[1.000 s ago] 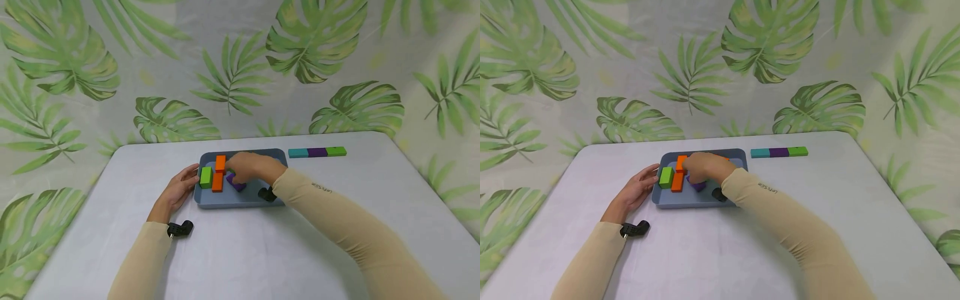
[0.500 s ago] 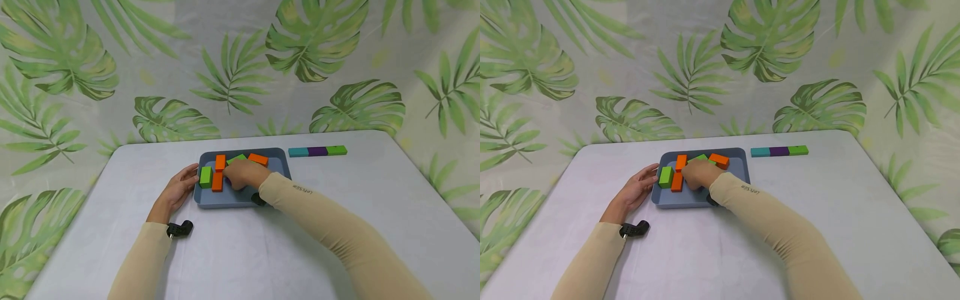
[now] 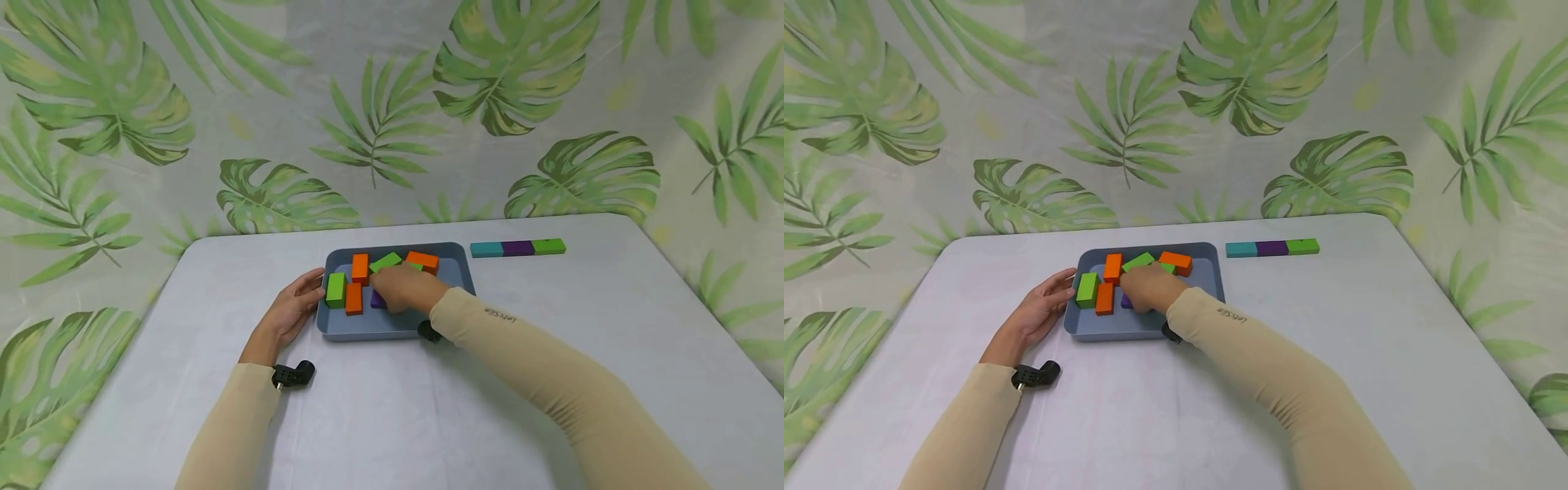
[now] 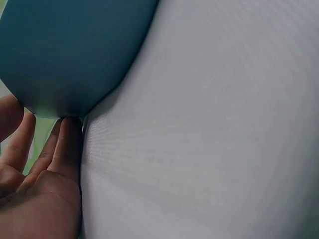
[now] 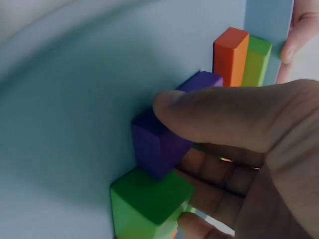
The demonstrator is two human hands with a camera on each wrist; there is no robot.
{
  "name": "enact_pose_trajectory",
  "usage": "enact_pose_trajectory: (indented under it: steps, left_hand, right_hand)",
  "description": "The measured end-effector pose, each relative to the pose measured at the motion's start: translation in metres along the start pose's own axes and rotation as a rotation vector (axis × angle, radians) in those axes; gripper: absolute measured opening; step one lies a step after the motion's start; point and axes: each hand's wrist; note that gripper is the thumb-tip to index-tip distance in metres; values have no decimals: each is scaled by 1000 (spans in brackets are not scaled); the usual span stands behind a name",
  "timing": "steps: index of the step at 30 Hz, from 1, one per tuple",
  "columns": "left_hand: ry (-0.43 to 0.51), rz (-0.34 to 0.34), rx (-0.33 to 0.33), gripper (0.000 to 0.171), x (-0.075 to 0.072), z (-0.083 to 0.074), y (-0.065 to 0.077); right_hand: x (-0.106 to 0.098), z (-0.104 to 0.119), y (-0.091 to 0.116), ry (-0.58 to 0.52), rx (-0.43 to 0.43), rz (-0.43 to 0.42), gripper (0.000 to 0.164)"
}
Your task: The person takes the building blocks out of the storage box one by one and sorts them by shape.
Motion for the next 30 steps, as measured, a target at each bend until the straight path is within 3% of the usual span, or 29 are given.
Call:
enact_pose_trajectory:
  steps: [9,15,19,23,30]
  left_hand:
    - [8,-5,4,62,1,-2,2]
    - [16,2,6,62,2,-1,1]
    - [25,-8,0,61,1,2,0]
    - [20,0,1,61,1,3,0]
    - [9,12,17,63,0,-2,1]
  right_hand:
    - [4,-4,2,5,-39,-35,29]
    - [5,-10,2,-125,-126,-68,39]
    - [1,-17,7,-200,-209,-134,45]
    - [-6,-25,26,-211,-279,-209,48]
    - [-19,-55,80,-213,-336,-362,44]
Point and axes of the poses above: each hand's wrist, its own y-axis away from the middle knuckle, its own x-axis out of the palm, z = x × y, and after that the axes turned 9 degrees about z, right-handed
